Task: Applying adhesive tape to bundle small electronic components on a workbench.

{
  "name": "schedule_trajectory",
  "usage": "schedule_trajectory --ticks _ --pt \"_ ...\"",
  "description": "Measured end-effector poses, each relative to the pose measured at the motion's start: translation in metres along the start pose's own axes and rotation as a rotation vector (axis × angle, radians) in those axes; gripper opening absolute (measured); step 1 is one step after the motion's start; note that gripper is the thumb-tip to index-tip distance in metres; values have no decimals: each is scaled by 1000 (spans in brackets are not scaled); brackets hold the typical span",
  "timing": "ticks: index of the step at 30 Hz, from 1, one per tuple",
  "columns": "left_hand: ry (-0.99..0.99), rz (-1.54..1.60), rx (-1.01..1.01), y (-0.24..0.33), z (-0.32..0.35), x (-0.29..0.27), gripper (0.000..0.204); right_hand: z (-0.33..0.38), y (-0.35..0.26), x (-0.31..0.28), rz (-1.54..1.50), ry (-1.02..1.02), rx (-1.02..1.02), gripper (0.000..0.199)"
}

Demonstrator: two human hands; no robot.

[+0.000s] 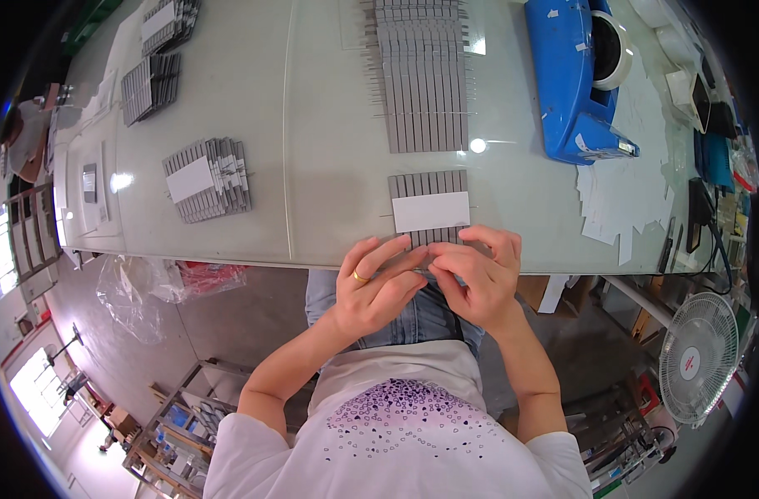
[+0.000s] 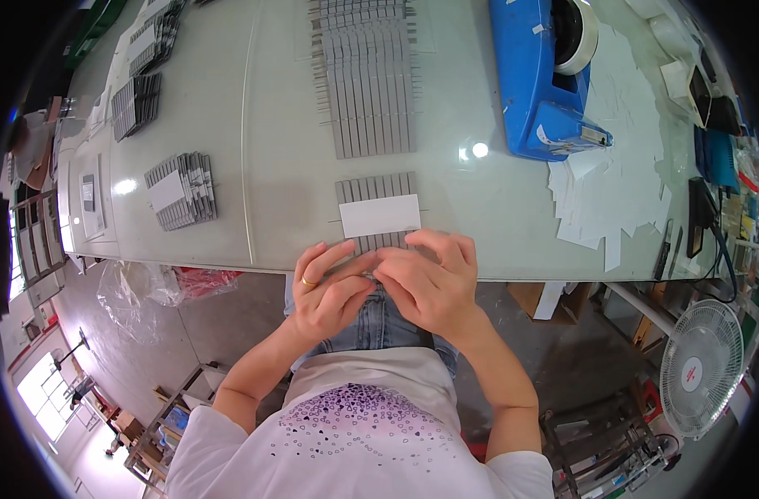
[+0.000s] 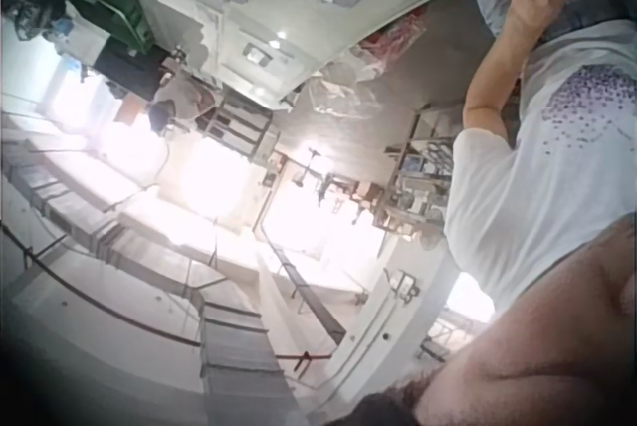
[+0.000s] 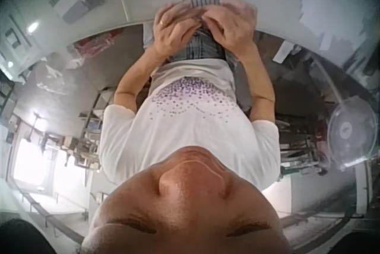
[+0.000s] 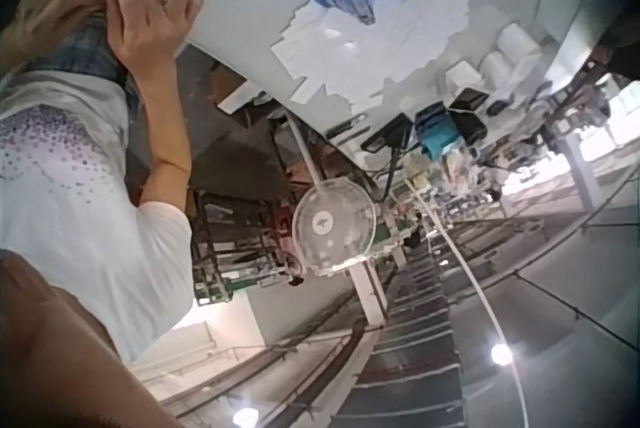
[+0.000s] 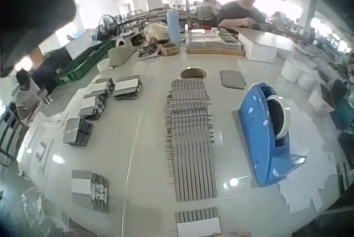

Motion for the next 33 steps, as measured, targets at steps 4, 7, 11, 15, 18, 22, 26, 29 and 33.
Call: schedule_trajectory --ticks 4,7,11,15,18,22,26,29,33 --pt "-1 0 -2 0 -1 0 27 -1 -1 1 -1 0 3 17" --pt "-3 30 -42 0 -8 -3 26 -5 0 -2 -37 -2 53 18" --pt "84 76 -306 -17 -24 -14 21 -15 21 -10 -60 -3 276 18" --pt "68 -160 -451 -31 -38 -9 19 -17 37 -9 18 10 462 16" --pt "13 -212 -497 -34 -42 -3 19 -17 38 -7 78 18 471 15" --pt "-14 -247 -482 -33 -43 -3 20 -16 37 -7 90 33 464 16" --pt "-9 -209 -512 -36 -40 -2 18 -15 37 -7 94 43 451 16" --pt "-14 -224 -514 -36 -39 -1 18 -16 35 -6 117 40 415 18" --pt "-26 -270 -478 -33 -40 -3 23 -15 36 -8 125 60 427 23"
Point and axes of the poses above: each hand's wrist, its own z-axis away from the middle knuckle, its own x-axis out of the palm, y = z × x, the point moved 9 cm from there along -z, towards the middle knuckle, and after that the axes turned 14 degrees about y, right-handed, at the moved point
